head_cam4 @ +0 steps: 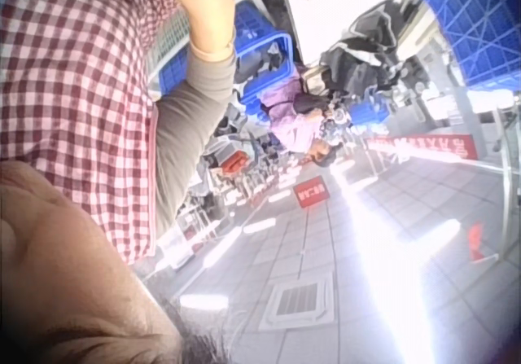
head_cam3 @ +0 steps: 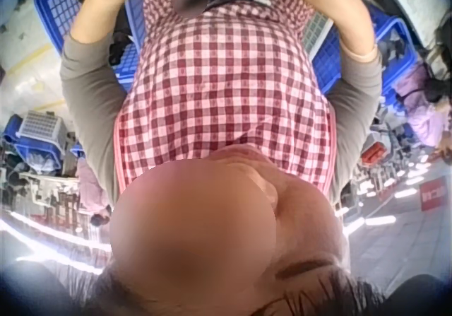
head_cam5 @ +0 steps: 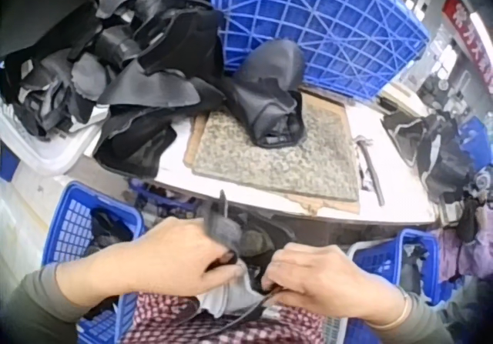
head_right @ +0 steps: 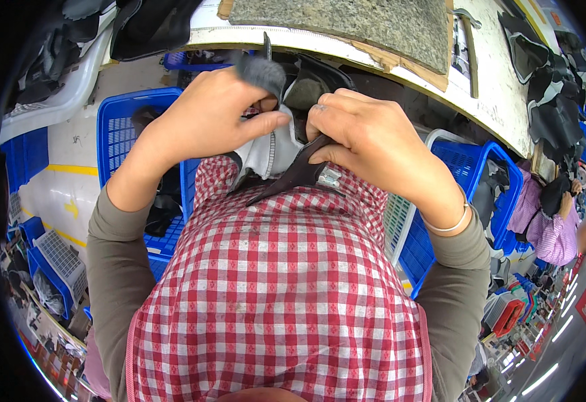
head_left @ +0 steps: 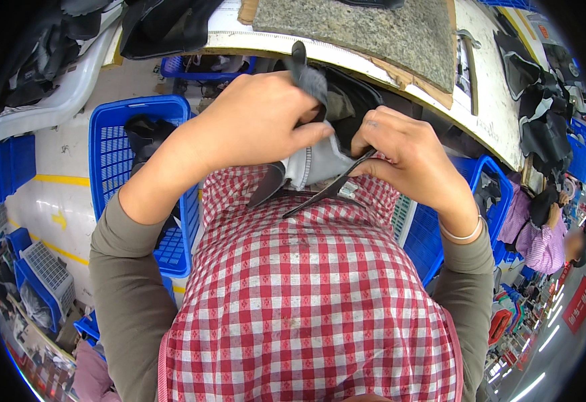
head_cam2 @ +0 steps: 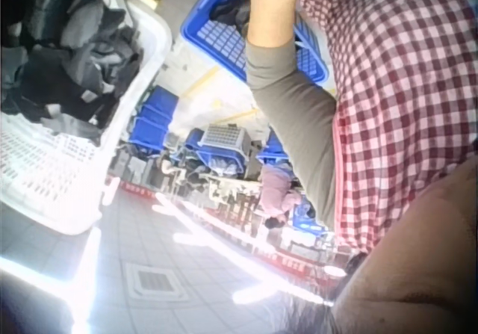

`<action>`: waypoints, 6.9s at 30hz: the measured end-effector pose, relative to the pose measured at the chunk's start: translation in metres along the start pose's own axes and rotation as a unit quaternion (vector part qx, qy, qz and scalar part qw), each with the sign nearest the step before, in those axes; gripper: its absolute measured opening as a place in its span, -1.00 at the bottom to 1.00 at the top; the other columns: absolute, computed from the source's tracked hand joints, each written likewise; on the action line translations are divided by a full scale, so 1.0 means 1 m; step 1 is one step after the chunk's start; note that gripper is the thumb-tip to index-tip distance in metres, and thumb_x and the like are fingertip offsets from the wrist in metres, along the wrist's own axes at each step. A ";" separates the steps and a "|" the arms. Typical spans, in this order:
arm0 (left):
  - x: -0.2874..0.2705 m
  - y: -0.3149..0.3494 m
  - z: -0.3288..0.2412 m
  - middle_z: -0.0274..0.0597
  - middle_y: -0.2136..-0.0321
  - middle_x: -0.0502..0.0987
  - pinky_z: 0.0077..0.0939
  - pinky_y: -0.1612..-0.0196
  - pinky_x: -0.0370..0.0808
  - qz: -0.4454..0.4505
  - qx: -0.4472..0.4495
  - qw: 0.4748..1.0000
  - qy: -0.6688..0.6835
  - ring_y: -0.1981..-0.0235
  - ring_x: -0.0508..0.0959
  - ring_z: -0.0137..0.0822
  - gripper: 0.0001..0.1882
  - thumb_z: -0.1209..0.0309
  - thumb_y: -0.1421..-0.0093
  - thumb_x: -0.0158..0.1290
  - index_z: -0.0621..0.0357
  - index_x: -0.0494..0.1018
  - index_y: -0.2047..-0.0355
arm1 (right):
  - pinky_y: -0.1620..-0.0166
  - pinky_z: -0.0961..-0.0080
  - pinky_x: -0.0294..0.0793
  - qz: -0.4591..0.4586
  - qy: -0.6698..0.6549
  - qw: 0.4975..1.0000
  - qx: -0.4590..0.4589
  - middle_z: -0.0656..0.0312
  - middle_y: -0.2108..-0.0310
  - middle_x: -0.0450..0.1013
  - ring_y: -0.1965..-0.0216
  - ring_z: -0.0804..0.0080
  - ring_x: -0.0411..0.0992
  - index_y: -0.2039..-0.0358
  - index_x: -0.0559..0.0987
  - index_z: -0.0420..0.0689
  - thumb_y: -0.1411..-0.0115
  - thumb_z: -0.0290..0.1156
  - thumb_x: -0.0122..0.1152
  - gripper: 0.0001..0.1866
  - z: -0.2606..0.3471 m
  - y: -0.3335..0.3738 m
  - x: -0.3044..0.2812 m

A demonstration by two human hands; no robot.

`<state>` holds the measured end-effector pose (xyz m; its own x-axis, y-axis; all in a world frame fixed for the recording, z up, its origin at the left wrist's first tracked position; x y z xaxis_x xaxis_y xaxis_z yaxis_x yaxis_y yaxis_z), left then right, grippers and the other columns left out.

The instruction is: The person picks black shoe parts from a blue basket, trims edges with a knife, and uses a hammer-like tool to flatten or shape them on a work surface. The person repeats this process for several parts, placing finished pieces on the table.

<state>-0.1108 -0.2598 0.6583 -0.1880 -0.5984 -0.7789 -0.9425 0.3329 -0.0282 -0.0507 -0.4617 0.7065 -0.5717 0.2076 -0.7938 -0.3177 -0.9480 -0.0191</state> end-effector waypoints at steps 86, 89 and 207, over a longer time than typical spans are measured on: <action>0.052 -0.029 -0.070 -0.23 0.47 0.45 -0.17 0.13 0.24 0.043 0.162 0.986 -0.024 0.26 0.39 -0.07 -0.81 0.43 0.08 0.34 0.13 0.53 0.49 | 0.17 0.34 0.40 -0.130 0.076 0.961 0.232 0.37 0.39 0.57 0.24 0.32 0.53 0.35 0.75 0.10 0.11 -0.23 0.50 -0.76 -0.037 0.130 0.051; 0.056 -0.049 -0.079 -0.18 0.48 0.48 -0.17 0.12 0.24 0.029 0.178 0.983 -0.036 0.23 0.39 -0.04 -0.82 0.46 0.10 0.35 0.18 0.57 0.49 | 0.12 0.37 0.38 -0.096 0.264 0.938 0.204 0.41 0.48 0.58 0.29 0.38 0.55 0.46 0.69 0.05 0.00 -0.19 0.37 -0.85 -0.028 0.117 0.044; 0.129 -0.023 0.038 -0.29 0.26 0.70 -0.61 0.08 0.54 0.036 -0.187 0.875 0.446 0.25 0.58 -0.56 -0.70 0.56 -0.32 0.14 0.29 0.61 -0.05 | 0.08 0.33 0.30 -0.098 0.046 0.987 0.119 0.26 0.43 0.56 0.31 0.26 0.49 0.36 0.66 -0.08 0.03 -0.33 0.53 -0.76 -0.095 0.047 0.066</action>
<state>-0.1025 -0.3168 0.5344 -0.2340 -0.9717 0.0335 -0.9127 0.2314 0.3369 -0.0313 -0.5150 0.5949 -0.4133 0.3486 -0.8412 -0.5913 -0.8053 -0.0432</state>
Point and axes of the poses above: each hand's wrist, its own y-axis away from the middle knuckle, its own x-axis out of the palm, z = x × y, the point moved 3 cm from there along -y, towards the middle knuckle
